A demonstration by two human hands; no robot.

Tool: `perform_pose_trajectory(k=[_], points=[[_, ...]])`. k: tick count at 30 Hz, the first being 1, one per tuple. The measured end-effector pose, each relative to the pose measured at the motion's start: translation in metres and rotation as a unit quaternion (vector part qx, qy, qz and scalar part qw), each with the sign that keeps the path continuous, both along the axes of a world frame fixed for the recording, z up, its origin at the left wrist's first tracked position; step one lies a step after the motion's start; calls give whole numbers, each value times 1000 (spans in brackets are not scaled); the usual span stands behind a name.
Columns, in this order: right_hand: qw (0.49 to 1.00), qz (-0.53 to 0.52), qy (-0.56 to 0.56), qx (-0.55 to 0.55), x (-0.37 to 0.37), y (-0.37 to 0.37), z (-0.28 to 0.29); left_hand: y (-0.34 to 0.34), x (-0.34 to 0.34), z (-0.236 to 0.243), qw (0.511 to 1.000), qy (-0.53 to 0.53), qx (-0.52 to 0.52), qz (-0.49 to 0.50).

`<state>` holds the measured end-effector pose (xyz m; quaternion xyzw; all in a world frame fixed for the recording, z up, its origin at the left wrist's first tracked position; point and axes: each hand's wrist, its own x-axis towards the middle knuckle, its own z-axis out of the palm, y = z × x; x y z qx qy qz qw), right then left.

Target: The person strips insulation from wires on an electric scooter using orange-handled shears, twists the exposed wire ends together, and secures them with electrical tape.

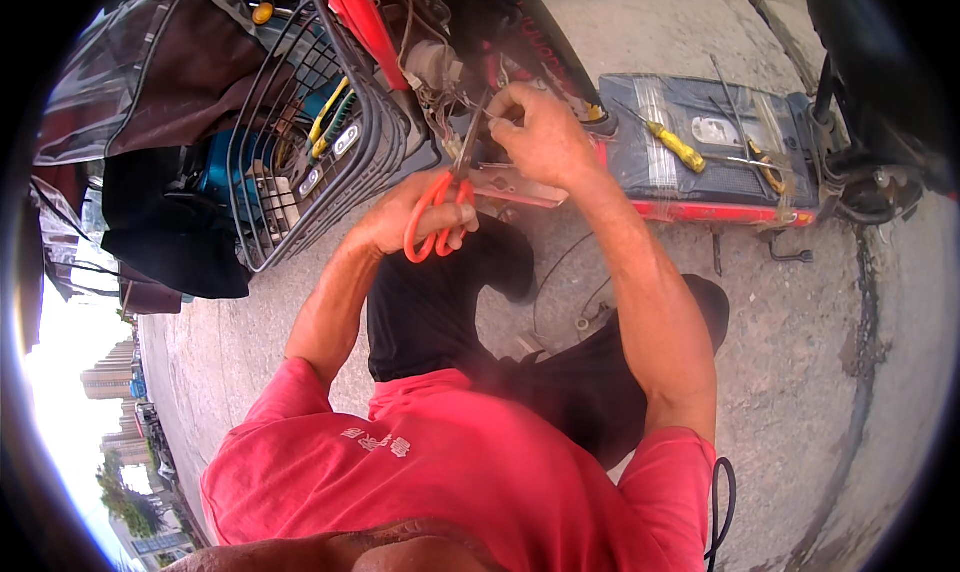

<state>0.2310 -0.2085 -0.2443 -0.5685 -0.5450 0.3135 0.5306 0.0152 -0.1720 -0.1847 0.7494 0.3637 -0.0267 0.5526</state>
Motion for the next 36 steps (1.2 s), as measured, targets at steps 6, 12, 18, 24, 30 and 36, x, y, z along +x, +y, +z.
perform_pose_trajectory(k=[6, 12, 18, 24, 30, 36], points=[[999, 9, 29, -36, 2, -1, 6, 0, 1, 8, 1000, -8, 13, -16], [999, 12, 38, -37, 5, 1, 0, 2, 0, 6, 1000, 8, 23, -4], [999, 10, 2, -34, 4, 1, 4, 2, -2, 9, 1000, 12, 26, 12], [994, 34, 94, -32, 11, 5, -6, -5, 1, 14, 998, -8, 55, 21], [915, 97, 373, -120, 21, -3, -2, -9, -3, 0, 997, -47, 11, 52], [887, 122, 421, -147, 20, -4, -8, -12, -10, -10, 996, -54, -15, 63]])
